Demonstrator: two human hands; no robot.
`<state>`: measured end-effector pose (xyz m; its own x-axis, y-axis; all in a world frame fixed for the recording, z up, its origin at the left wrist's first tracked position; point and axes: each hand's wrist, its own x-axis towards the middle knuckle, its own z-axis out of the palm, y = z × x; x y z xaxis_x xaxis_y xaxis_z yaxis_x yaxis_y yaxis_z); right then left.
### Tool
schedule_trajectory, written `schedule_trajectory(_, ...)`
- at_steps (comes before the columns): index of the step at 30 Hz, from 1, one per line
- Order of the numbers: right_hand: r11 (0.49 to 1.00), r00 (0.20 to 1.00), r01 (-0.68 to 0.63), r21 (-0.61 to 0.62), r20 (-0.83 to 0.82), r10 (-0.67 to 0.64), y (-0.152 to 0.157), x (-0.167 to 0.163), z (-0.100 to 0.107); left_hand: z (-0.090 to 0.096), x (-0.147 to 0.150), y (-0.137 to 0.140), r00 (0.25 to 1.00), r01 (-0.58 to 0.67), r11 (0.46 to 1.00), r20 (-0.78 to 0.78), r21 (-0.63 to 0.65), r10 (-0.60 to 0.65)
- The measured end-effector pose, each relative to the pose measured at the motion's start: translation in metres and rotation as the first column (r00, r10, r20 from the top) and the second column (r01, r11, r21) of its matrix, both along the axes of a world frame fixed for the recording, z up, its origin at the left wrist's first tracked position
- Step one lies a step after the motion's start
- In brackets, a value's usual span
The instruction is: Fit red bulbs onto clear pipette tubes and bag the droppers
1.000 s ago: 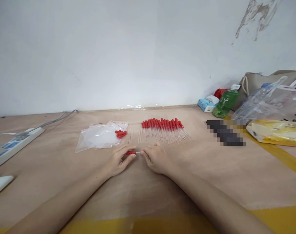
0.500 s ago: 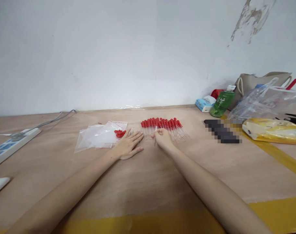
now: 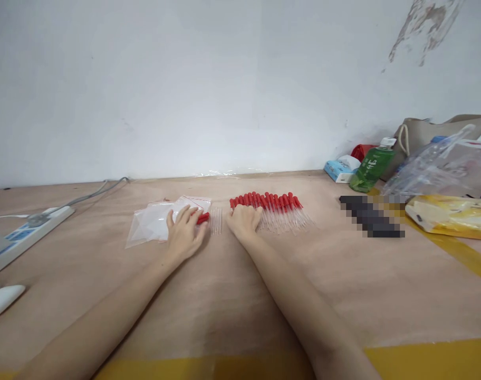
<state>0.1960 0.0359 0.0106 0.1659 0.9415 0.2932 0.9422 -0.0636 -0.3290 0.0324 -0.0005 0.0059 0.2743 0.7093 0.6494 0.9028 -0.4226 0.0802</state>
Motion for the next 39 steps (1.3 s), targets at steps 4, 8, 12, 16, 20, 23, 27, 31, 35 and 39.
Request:
schedule_trajectory(4,1.0,0.997,0.004,-0.007,0.078,-0.003,0.002,-0.003,-0.001,0.009,-0.021,0.019,0.994,-0.06,0.997,0.091,-0.052,0.064)
schedule_trajectory(8,1.0,0.996,-0.005,0.012,0.092,0.003,0.0,-0.003,0.002,0.008,-0.033,0.034,0.996,0.053,0.985,0.076,-0.166,-0.041)
schedule_trajectory(12,0.997,0.993,-0.077,0.026,0.086,0.075,-0.005,-0.012,0.005,0.001,-0.031,0.038,0.993,0.103,0.976,0.069,-0.193,-0.091)
schedule_trajectory(16,0.992,0.99,-0.111,-0.062,0.08,0.116,-0.006,-0.028,0.006,-0.006,-0.024,0.038,0.995,0.093,0.983,0.06,-0.157,-0.084)
schedule_trajectory(20,0.985,0.995,-0.091,-0.148,0.032,0.097,0.0,-0.032,0.006,-0.008,-0.018,0.036,0.989,0.128,0.982,0.086,-0.139,-0.117)
schedule_trajectory(23,0.98,0.995,-0.095,-0.176,-0.002,0.096,0.004,-0.031,0.006,-0.007,-0.016,0.033,0.993,0.12,0.983,0.029,-0.137,-0.118)
schedule_trajectory(27,0.978,0.996,-0.093,-0.186,-0.005,0.094,0.006,-0.031,0.004,-0.007,-0.016,0.031,0.992,0.07,0.991,-0.093,-0.116,-0.081)
schedule_trajectory(31,0.98,0.995,-0.101,-0.169,0.002,0.103,0.005,-0.036,0.003,-0.008,-0.015,0.031,0.978,-0.02,0.997,-0.21,-0.072,0.004)
schedule_trajectory(35,0.982,0.993,-0.116,-0.148,-0.032,0.112,0.001,-0.032,0.012,-0.007,-0.014,0.029,0.971,-0.031,0.999,-0.237,-0.039,0.021)
schedule_trajectory(39,0.985,0.983,-0.144,-0.098,-0.129,0.131,-0.013,-0.006,0.022,-0.006,-0.014,0.028,0.99,-0.008,1.0,-0.139,-0.01,0.007)
